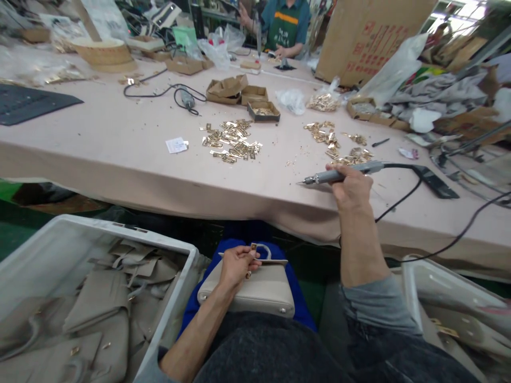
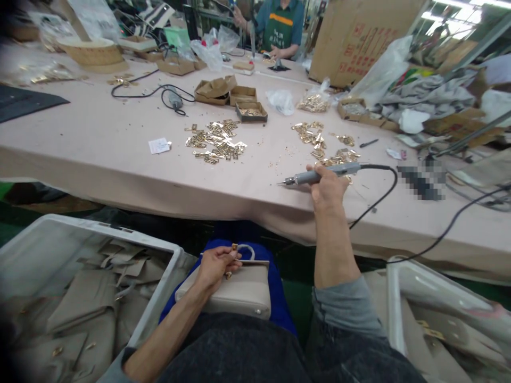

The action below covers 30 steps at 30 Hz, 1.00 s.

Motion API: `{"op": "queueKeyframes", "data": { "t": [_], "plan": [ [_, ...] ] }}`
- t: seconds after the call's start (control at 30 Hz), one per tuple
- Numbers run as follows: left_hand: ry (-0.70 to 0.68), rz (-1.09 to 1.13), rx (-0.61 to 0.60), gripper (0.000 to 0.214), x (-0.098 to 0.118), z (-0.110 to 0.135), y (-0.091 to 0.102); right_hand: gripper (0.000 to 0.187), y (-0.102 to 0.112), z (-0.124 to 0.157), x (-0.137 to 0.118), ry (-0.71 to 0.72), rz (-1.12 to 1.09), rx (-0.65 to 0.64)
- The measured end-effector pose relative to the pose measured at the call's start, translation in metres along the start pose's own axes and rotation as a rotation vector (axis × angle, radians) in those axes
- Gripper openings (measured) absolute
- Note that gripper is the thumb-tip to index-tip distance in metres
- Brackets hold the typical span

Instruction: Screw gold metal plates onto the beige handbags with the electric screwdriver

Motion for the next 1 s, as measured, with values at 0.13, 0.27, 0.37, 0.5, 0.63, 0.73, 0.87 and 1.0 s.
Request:
{"op": "queueKeyframes", "data": {
  "t": [0.13, 0.27, 0.37, 0.5, 0.63, 0.73, 0.87, 1.0],
  "plan": [
    [-0.011, -0.022, -0.003, 0.041, 0.002, 0.003, -0.002, 0.039, 0.012, 0.002, 0.017, -0.125, 0.057, 0.065],
    [-0.014, -0.016, -0.006, 0.045, 0.002, 0.003, -0.003, 0.034, 0.028, 0.016, 0.004, -0.097, 0.198, -0.067],
    [-0.019, -0.026, 0.013, 0.046, 0.001, 0.001, -0.001, 0.033, 0.042, 0.038, -0.015, 0.039, 0.372, -0.074],
    [-0.023, -0.039, 0.030, 0.048, 0.005, 0.003, -0.003, 0.044, 0.057, 0.057, -0.022, 0.134, 0.485, -0.145],
    [-0.009, -0.059, 0.033, 0.049, 0.007, 0.012, -0.003, 0.054, 0.066, 0.054, -0.017, 0.009, 0.346, -0.168],
    [0.019, -0.076, 0.090, 0.054, 0.002, 0.004, 0.005, 0.054, 0.064, 0.058, -0.021, -0.047, 0.241, -0.157],
    [-0.014, -0.045, 0.091, 0.054, 0.006, -0.002, 0.000, 0.037, 0.071, 0.102, -0.031, 0.084, 0.205, -0.037],
    [-0.086, -0.047, 0.066, 0.048, 0.020, 0.019, -0.013, 0.045, 0.093, 0.181, -0.012, -0.189, 0.223, -0.348]
  ]
}}
Point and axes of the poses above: each hand's wrist, its own z-axis away from the middle knuckle, its own y-axis out of the back of the hand, x = y × z, the point moved 3 cm from there along -z, towards the middle knuckle, and after that the axes turned 10 degrees about y, right-handed, at the moved point
